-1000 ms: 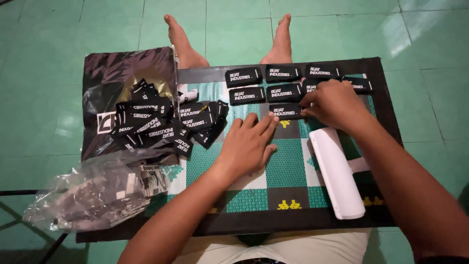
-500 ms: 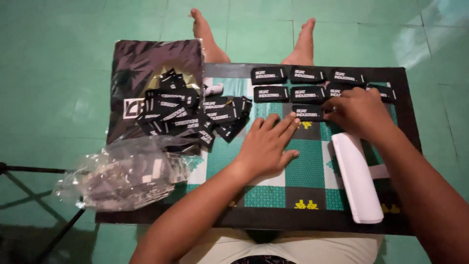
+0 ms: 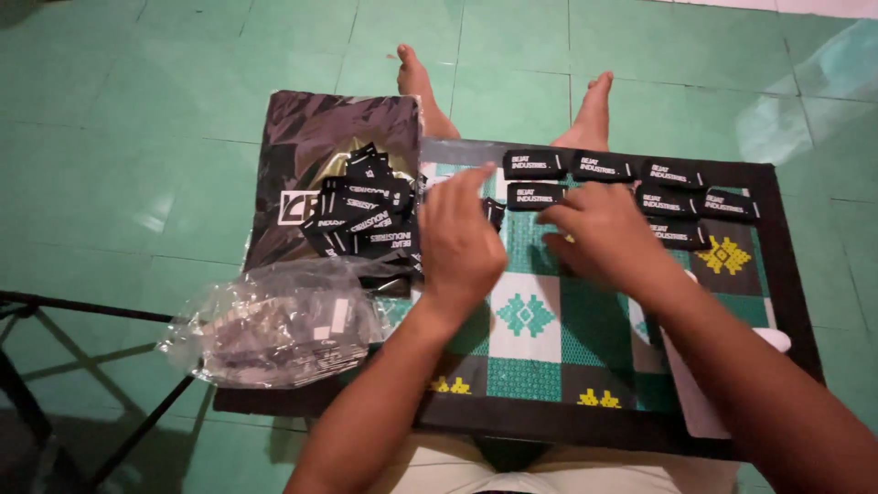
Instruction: The person folds small black fabric labels and arranges them on a checkered mat, then presses them with a roller.
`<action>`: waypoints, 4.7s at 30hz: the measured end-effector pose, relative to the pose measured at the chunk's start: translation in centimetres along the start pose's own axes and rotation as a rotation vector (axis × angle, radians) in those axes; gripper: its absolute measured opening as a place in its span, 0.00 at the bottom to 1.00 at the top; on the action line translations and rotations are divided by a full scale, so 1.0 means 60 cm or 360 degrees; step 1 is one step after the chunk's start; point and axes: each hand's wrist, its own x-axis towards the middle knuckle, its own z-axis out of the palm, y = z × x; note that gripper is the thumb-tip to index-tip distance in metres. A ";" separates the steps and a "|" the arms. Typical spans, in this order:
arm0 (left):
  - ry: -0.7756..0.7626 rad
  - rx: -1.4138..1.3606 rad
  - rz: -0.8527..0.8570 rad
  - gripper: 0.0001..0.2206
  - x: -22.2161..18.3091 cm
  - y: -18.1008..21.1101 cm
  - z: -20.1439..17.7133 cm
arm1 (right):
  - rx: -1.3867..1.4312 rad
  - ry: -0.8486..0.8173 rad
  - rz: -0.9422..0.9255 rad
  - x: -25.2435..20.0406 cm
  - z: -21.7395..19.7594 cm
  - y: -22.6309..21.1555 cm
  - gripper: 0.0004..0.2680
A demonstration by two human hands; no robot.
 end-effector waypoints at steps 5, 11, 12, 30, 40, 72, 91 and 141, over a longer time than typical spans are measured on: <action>0.0335 -0.0149 -0.0143 0.26 0.013 -0.030 -0.001 | 0.0182 0.0054 -0.0169 0.068 0.036 -0.054 0.06; 0.0500 -0.0442 -0.0448 0.22 0.005 -0.055 0.013 | 0.0098 0.0273 -0.0368 0.073 0.114 -0.060 0.03; 0.0534 -0.0550 -0.0541 0.21 0.004 -0.056 0.015 | 0.0101 0.0351 -0.0379 0.071 0.127 -0.058 0.01; 0.0306 -0.0313 -0.0430 0.10 0.012 -0.032 -0.010 | 0.1017 0.0118 0.0109 0.049 -0.024 -0.068 0.03; -0.0786 -0.0974 0.0055 0.11 -0.001 0.002 -0.010 | 0.1588 0.0169 0.0533 -0.052 -0.131 -0.056 0.05; -0.1530 -0.0652 -0.0317 0.03 -0.012 0.034 -0.008 | 0.2016 0.0620 0.1595 -0.149 -0.024 -0.146 0.09; -0.2057 0.0019 -0.0036 0.05 0.006 0.014 -0.023 | 0.0244 0.0163 0.0800 -0.218 -0.043 -0.187 0.09; -0.1423 -0.0808 -0.0243 0.12 -0.026 -0.009 0.007 | 0.2116 0.0605 0.1615 -0.140 -0.023 -0.156 0.10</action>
